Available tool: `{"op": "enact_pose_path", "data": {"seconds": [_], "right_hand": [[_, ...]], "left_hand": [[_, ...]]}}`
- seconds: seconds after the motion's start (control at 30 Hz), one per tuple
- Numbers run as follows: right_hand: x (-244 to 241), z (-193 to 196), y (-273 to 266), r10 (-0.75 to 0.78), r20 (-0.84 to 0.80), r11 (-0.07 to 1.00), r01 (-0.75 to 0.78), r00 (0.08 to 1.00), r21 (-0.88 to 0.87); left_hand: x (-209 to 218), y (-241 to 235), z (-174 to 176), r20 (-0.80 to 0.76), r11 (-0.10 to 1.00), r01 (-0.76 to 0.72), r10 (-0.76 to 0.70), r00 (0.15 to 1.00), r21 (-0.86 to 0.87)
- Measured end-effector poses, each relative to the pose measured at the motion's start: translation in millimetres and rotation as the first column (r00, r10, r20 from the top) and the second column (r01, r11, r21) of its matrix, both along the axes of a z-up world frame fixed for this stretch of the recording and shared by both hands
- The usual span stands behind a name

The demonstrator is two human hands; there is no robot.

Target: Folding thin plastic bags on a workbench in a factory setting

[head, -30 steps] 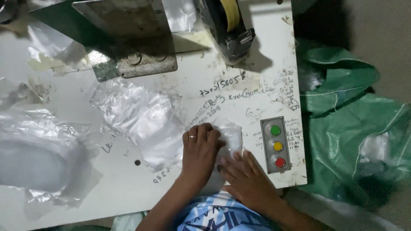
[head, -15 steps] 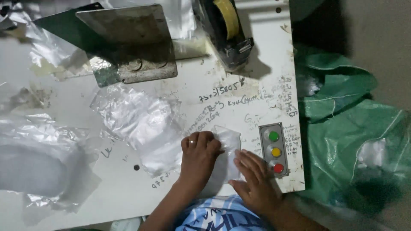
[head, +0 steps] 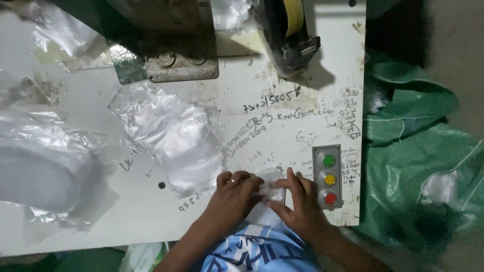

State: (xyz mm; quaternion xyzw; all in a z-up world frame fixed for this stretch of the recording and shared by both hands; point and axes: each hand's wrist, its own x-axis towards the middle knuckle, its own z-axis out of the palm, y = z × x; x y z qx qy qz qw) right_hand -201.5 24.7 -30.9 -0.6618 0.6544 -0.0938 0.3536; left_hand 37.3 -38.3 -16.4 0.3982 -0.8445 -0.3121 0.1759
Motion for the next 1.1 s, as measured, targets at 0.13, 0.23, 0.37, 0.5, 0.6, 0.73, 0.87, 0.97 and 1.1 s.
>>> {"op": "enact_pose_path", "data": {"seconds": [0.13,0.23,0.37,0.5,0.6,0.73,0.87,0.97,1.1], "right_hand": [[1,10,-28,0.251,-0.121,0.923,-0.276,0.960,-0.267],[3,16,-33,0.282,-0.115,0.901,-0.304,0.952,-0.311],[-2,14,-37,0.387,-0.157,0.799,-0.416,0.908,-0.434],[2,28,-49,0.440,-0.154,0.786,-0.462,0.885,-0.412],[9,32,-54,0.395,-0.138,0.838,-0.418,0.908,-0.351],[16,43,-59,0.219,-0.074,0.965,-0.227,0.973,-0.132],[5,55,-81,0.195,0.032,0.973,-0.190,0.980,-0.128],[-5,90,-124,-0.172,0.363,0.856,-0.043,0.916,0.515],[-1,132,-193,-0.377,0.259,0.921,0.389,0.889,0.006]], "left_hand": [[3,-2,4,0.191,0.996,0.019,-0.003,0.982,-0.085],[-1,3,11,0.111,0.974,-0.093,0.118,0.987,-0.204],[4,3,21,0.072,0.984,-0.103,0.115,0.991,-0.148],[3,3,14,0.144,0.983,-0.159,0.172,0.975,-0.097],[-4,0,22,0.115,0.954,-0.263,0.280,0.953,-0.143],[-12,6,15,0.166,0.912,-0.335,0.377,0.911,-0.236],[3,-8,46,0.025,0.847,-0.315,0.337,0.941,0.429],[12,-14,88,0.044,0.513,-0.377,0.549,0.835,0.771],[11,-12,89,-0.485,0.911,-0.403,0.313,0.816,-0.089]]}}
